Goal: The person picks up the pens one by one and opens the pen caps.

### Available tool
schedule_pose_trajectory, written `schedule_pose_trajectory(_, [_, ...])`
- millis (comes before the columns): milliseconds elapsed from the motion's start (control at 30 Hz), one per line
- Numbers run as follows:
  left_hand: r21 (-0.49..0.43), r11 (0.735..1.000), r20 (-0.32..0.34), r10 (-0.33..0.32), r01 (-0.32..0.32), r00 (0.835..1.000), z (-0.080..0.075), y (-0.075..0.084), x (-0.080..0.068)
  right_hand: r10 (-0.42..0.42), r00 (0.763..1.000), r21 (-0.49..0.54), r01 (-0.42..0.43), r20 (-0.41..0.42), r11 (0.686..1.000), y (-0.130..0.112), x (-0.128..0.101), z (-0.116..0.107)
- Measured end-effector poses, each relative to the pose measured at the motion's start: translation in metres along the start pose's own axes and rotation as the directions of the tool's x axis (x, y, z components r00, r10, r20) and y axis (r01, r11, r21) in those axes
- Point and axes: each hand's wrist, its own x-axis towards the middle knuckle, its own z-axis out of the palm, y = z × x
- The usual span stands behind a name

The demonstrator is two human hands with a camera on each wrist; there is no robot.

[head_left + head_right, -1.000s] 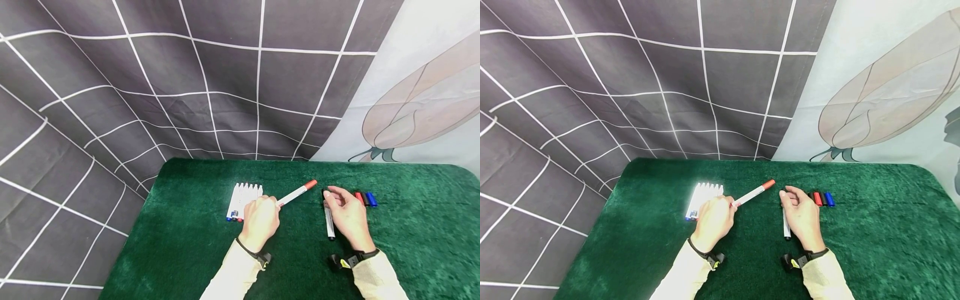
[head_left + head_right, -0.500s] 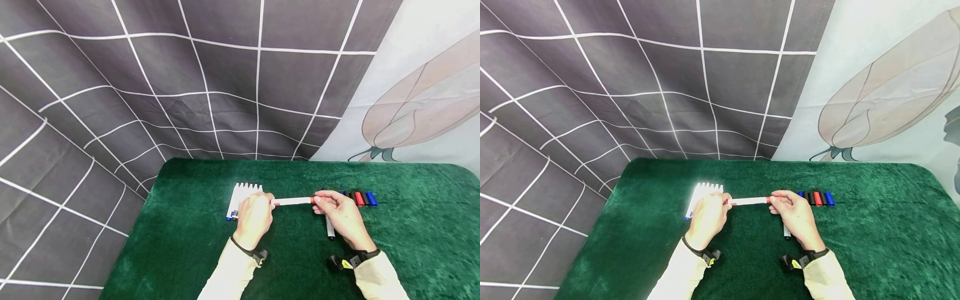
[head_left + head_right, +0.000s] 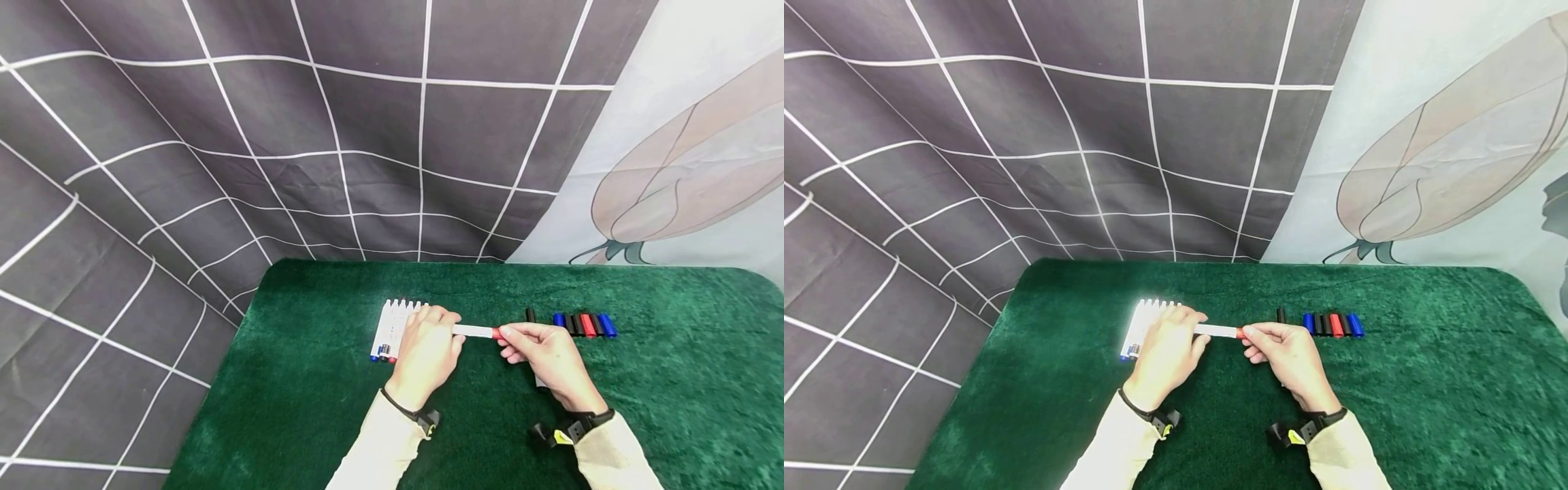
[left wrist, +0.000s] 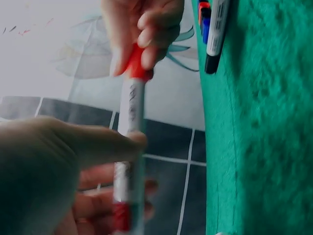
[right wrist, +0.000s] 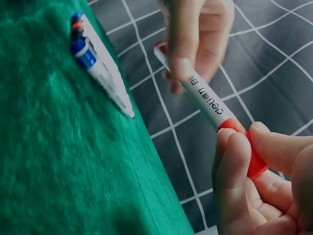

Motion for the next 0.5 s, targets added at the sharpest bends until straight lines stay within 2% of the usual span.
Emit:
schedule_pose_trajectory(133, [0.003, 0.993, -0.057, 0.116, -0.116, 0.992, 0.003, 0.007, 0.001, -0.014, 1.0, 0.058, 0.013, 0.027, 0.998, -0.003, -0.001, 0.003])
schedule_pose_trajectory(200, [-0.004, 0.988, -0.068, 0.151, -0.152, 0.986, 0.004, 0.01, 0.001, -0.022, 0.999, 0.074, 0.019, 0.044, 0.997, -0.004, -0.002, 0.004])
schedule_pose_trajectory(300, [-0.013, 0.984, -0.056, 0.175, -0.176, 0.983, 0.006, 0.013, 0.001, -0.03, 0.997, 0.103, 0.022, 0.071, 0.994, -0.005, -0.003, 0.005])
schedule_pose_trajectory(500, [-0.015, 0.983, -0.032, 0.184, -0.185, 0.982, 0.009, 0.014, -0.001, -0.019, 0.993, 0.151, 0.001, 0.118, 0.989, -0.008, -0.004, 0.006])
